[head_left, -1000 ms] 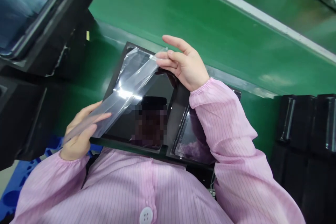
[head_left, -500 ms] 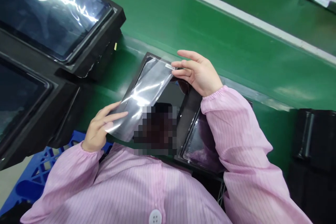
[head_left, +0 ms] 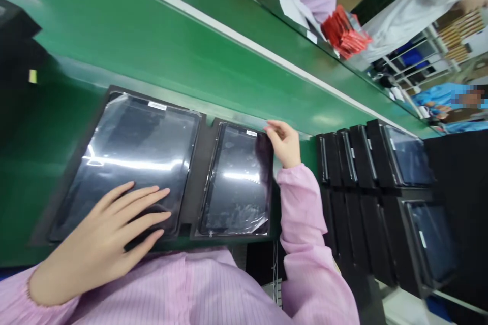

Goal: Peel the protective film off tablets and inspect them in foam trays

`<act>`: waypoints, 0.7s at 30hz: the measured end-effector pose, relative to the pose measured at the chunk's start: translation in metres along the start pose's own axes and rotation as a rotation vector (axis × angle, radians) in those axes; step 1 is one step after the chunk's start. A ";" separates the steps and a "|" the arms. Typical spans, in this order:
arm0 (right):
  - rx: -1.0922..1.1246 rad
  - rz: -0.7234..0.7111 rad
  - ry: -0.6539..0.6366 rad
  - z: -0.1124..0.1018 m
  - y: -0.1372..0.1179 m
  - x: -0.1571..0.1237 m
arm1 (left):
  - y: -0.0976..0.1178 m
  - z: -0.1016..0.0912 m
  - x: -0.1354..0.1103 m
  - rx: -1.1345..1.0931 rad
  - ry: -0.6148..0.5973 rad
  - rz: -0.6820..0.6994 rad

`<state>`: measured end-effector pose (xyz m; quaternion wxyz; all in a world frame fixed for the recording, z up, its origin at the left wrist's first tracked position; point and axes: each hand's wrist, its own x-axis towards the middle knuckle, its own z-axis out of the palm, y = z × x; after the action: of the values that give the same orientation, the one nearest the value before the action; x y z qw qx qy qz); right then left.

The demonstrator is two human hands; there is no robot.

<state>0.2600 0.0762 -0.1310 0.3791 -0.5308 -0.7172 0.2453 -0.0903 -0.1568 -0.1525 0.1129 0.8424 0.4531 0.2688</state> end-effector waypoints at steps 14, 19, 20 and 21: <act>-0.092 -0.131 0.061 0.016 0.012 -0.034 | 0.048 0.041 0.053 0.027 -0.144 0.096; -0.046 -0.089 0.082 0.015 0.011 -0.037 | 0.045 0.039 0.057 -0.084 -0.147 0.179; -0.030 -0.078 0.088 0.014 0.012 -0.037 | 0.044 0.039 0.057 -0.113 -0.145 0.190; -0.014 -0.066 0.095 0.014 0.013 -0.037 | 0.043 0.039 0.058 -0.141 -0.141 0.191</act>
<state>0.2621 0.0461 -0.1598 0.4168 -0.5203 -0.7174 0.2022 -0.0129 -0.1309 -0.1460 0.1772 0.8885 0.3418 0.2496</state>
